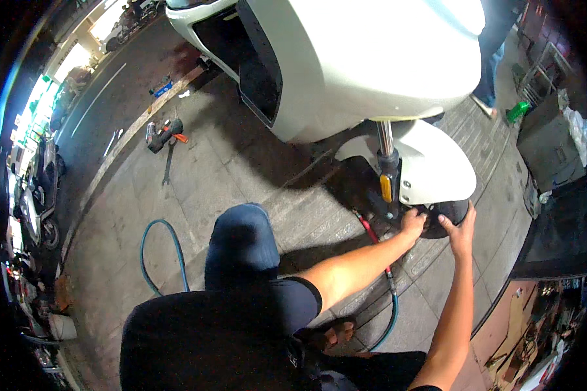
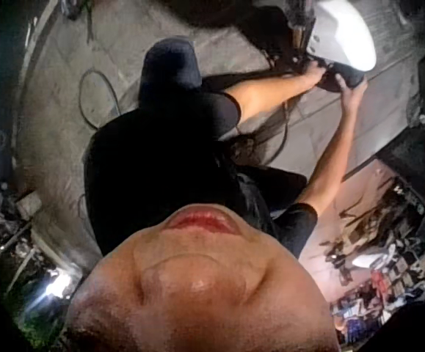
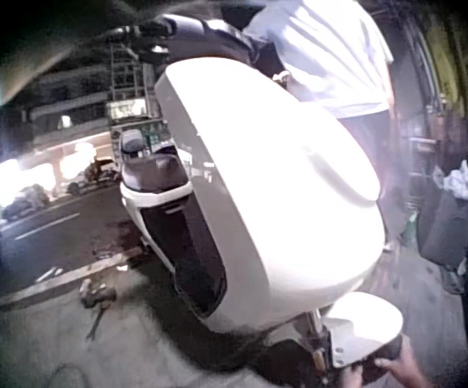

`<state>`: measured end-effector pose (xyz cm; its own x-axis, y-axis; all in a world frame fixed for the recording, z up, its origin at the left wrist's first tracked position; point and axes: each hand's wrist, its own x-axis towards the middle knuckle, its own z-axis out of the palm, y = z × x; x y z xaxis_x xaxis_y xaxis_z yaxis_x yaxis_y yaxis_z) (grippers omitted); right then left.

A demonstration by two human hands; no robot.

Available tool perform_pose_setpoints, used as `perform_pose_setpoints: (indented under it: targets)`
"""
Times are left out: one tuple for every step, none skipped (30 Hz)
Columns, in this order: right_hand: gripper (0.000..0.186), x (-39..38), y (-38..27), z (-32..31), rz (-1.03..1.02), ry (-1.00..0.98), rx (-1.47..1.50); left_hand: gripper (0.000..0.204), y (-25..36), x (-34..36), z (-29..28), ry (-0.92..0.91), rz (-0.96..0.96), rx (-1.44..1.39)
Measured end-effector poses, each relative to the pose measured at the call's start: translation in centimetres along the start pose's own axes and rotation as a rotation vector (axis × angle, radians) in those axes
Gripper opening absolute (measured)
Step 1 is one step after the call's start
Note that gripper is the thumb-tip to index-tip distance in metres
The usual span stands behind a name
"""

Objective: The person works on the lower rear and front components of a scooter, using a drill to secure parts and an air hose for the tires.

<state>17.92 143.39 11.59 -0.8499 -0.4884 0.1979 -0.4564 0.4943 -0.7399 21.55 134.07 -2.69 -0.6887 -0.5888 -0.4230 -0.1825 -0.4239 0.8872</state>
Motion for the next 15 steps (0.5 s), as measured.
perform_pose_setpoints:
  targets:
    - [0.090,1.1,-3.2,1.5,-0.030,-0.025,0.063,0.029,0.3,2.9,-1.8,0.109,0.140,0.115]
    - [0.091,0.2,-0.7,0.4,0.034,-0.016,0.060,0.030,0.1,0.5,-0.1,0.136,0.128,0.271]
    - [0.091,-0.5,1.6,-0.7,0.078,0.004,0.030,0.030,0.3,-1.1,1.2,0.087,0.100,0.274]
    - [0.091,-0.1,1.1,-0.4,0.081,-0.011,0.056,0.029,1.4,-0.9,0.4,0.047,0.075,0.326]
    - [0.091,0.2,0.6,-0.1,0.083,-0.026,0.082,0.028,2.5,-1.1,-0.3,0.009,0.050,0.377]
    - [0.090,0.7,0.1,0.1,0.031,-0.032,0.077,0.029,1.3,0.1,-0.3,0.146,0.228,0.408]
    - [0.089,0.7,0.7,0.0,0.034,-0.028,0.074,0.029,1.9,-0.3,-0.3,0.065,0.143,0.322]
    - [0.089,0.1,1.4,-0.4,0.056,-0.014,0.048,0.029,2.1,-1.2,-0.4,0.026,0.129,0.321]
    - [0.088,0.1,1.2,-0.2,0.061,0.003,0.031,0.030,2.8,-1.4,-0.7,-0.001,0.132,0.321]
    - [0.089,0.3,-0.6,0.6,0.073,-0.003,0.062,0.033,3.4,-0.8,-1.6,0.017,0.218,0.328]
    - [0.090,0.6,-0.1,0.7,0.042,0.011,0.102,0.036,4.0,-1.0,-1.7,0.010,0.300,0.330]
    - [0.091,0.6,0.3,0.3,0.039,0.025,0.085,0.040,4.5,-1.8,-1.1,0.056,0.236,0.386]
    - [0.092,0.4,0.3,0.1,0.039,0.038,0.074,0.040,4.7,-1.8,-0.7,0.072,0.188,0.462]
    - [0.092,0.2,0.4,0.1,0.049,0.041,0.076,0.039,4.7,-1.8,-0.7,0.067,0.192,0.479]
    - [0.092,0.1,0.6,0.0,0.048,0.036,0.055,0.039,4.7,-1.8,-0.8,0.061,0.196,0.496]
